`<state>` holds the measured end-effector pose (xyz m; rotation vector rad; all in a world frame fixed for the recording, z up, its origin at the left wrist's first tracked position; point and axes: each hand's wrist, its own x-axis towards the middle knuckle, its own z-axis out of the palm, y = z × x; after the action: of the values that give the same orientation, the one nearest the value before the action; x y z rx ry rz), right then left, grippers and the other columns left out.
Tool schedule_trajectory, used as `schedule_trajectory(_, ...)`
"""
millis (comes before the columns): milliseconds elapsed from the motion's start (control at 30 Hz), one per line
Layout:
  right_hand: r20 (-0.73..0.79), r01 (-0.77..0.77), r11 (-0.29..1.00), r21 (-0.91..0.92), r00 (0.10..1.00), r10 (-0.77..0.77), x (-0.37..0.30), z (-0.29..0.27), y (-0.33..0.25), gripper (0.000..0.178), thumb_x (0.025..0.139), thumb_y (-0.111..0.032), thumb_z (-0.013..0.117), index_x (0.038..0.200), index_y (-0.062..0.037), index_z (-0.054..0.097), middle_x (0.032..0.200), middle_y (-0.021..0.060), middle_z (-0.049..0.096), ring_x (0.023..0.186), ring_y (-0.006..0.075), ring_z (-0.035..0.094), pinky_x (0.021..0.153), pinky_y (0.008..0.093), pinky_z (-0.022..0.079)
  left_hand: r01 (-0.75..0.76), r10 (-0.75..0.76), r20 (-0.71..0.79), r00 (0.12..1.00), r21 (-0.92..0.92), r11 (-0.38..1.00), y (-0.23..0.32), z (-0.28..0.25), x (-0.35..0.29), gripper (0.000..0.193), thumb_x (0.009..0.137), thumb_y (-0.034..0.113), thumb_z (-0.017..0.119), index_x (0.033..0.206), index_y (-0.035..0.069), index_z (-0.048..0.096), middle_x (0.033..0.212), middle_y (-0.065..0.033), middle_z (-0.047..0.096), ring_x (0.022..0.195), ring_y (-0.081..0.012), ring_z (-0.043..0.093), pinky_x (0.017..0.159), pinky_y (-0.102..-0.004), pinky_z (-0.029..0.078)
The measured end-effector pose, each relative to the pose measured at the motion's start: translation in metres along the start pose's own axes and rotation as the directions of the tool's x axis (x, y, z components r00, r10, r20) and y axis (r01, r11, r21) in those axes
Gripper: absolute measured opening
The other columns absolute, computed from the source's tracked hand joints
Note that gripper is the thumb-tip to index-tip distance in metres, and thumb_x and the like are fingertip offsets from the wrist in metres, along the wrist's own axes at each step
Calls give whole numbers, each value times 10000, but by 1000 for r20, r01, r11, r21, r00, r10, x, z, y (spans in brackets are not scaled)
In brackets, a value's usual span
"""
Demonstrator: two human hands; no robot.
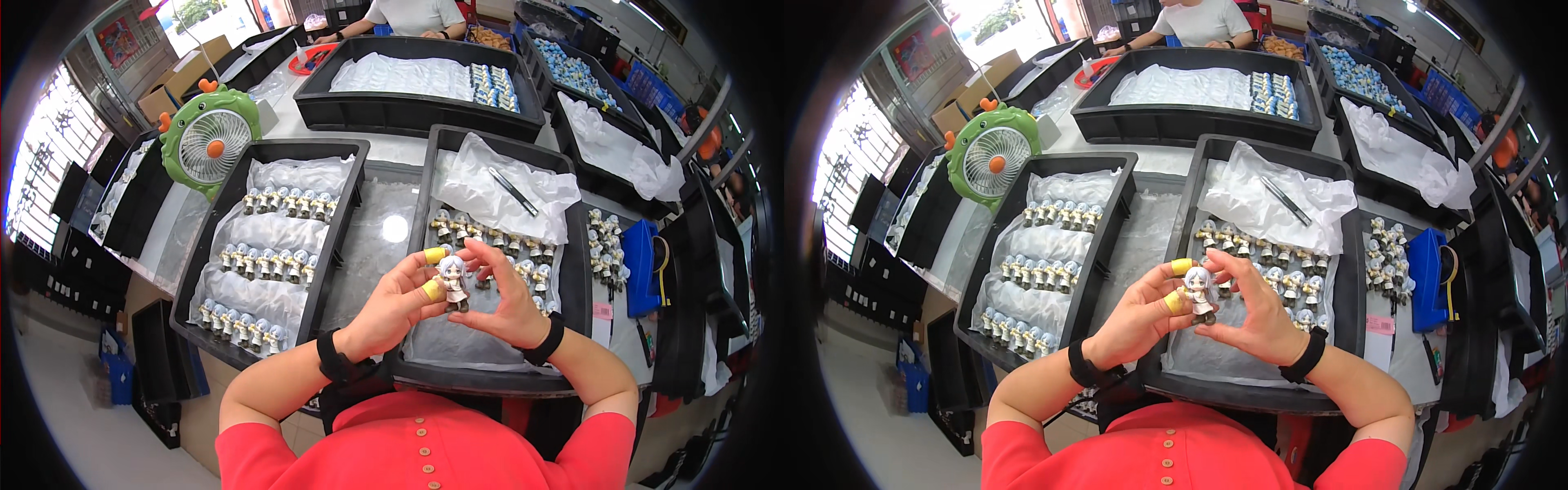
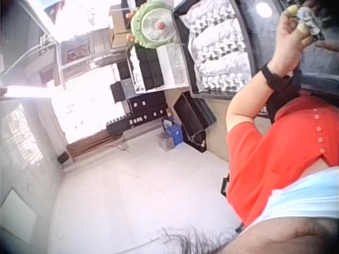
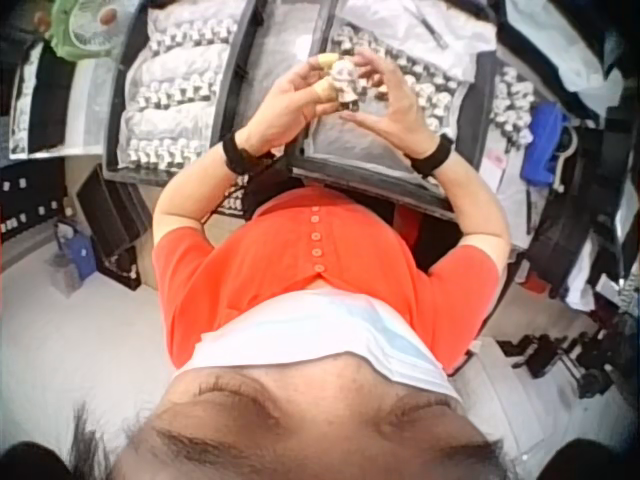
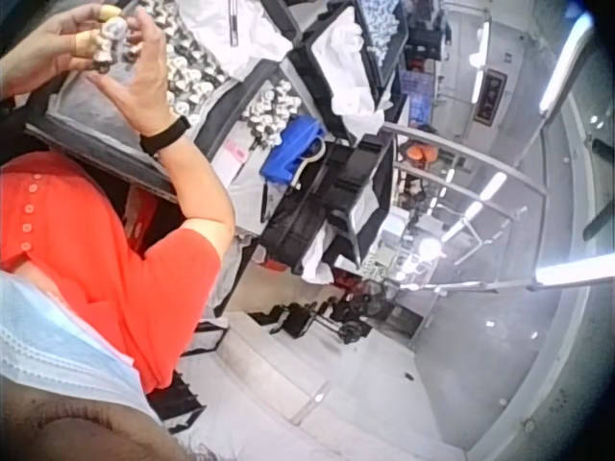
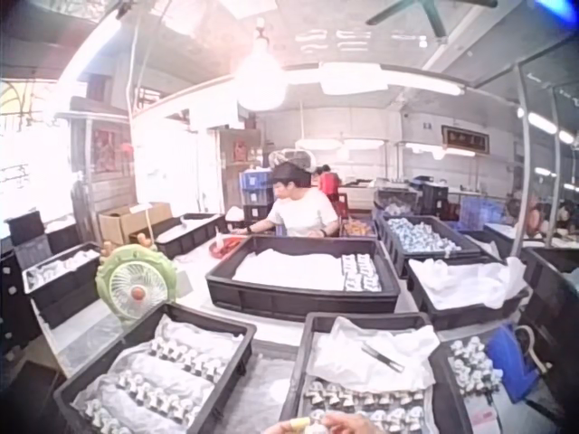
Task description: The person repeatedly picks up small cylindrical components from a tray, manipulates them with their fingers, and places them back into the tray. The task involves handling multiple identical items one by one in a repetitive cycle within a workshop setting.
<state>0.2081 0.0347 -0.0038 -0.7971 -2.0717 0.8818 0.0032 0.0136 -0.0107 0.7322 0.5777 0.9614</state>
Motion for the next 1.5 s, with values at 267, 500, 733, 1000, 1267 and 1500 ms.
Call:
schedule_trajectory(267,-18,-17,1000,2,1000,17,0,0,-2,894,638,-123,823,1387,-98,335,1202,80,503,1024,193,524,847,329,438,2,-2,7,1000,-4,1000,-2,-2,-1,321,953,160,523,1243,74,416,1210,-97,546,1098,-201,575,914,-360,494)
schedule_trajectory(500,-37,104,989,-109,993,-108,0,5,-6,865,635,-102,815,1372,-79,364,1178,119,484,1027,246,507,876,355,445,66,-57,-50,997,195,979,-6,1,-2,382,987,272,452,1300,58,412,1217,-86,544,1114,-201,563,895,-350,499)
schedule_trajectory(733,12,244,956,-161,969,-245,0,12,-3,935,609,-109,831,1400,-86,333,1204,119,481,1056,283,469,857,352,470,140,-126,139,982,-97,985,-12,0,2,450,994,355,403,1342,70,405,1193,-92,527,1054,-233,581,870,-337,488)
schedule_trajectory(1000,-13,117,993,28,993,-117,-5,12,-5,1080,582,-214,874,1445,-101,235,1208,120,465,1072,257,472,885,350,514,205,-161,211,964,-208,956,-8,5,3,468,1011,342,248,1394,85,332,1270,-136,480,1061,-267,576,861,-375,489)
schedule_trajectory(1267,9,67,994,86,998,-68,-6,14,-4,1108,580,-277,875,1449,-99,212,1209,129,445,1090,235,466,864,337,539,235,-154,264,952,-309,922,-12,4,4,518,1009,419,210,1394,85,302,1277,-162,472,1076,-278,571,855,-384,493)
schedule_trajectory(1500,41,92,996,-11,995,-91,-4,14,-5,1102,566,-227,880,1446,-98,229,1244,106,453,1141,260,402,888,352,520,206,-154,216,964,-246,947,-14,1,2,581,976,528,242,1373,112,325,1259,-160,490,1111,-291,565,818,-387,520)
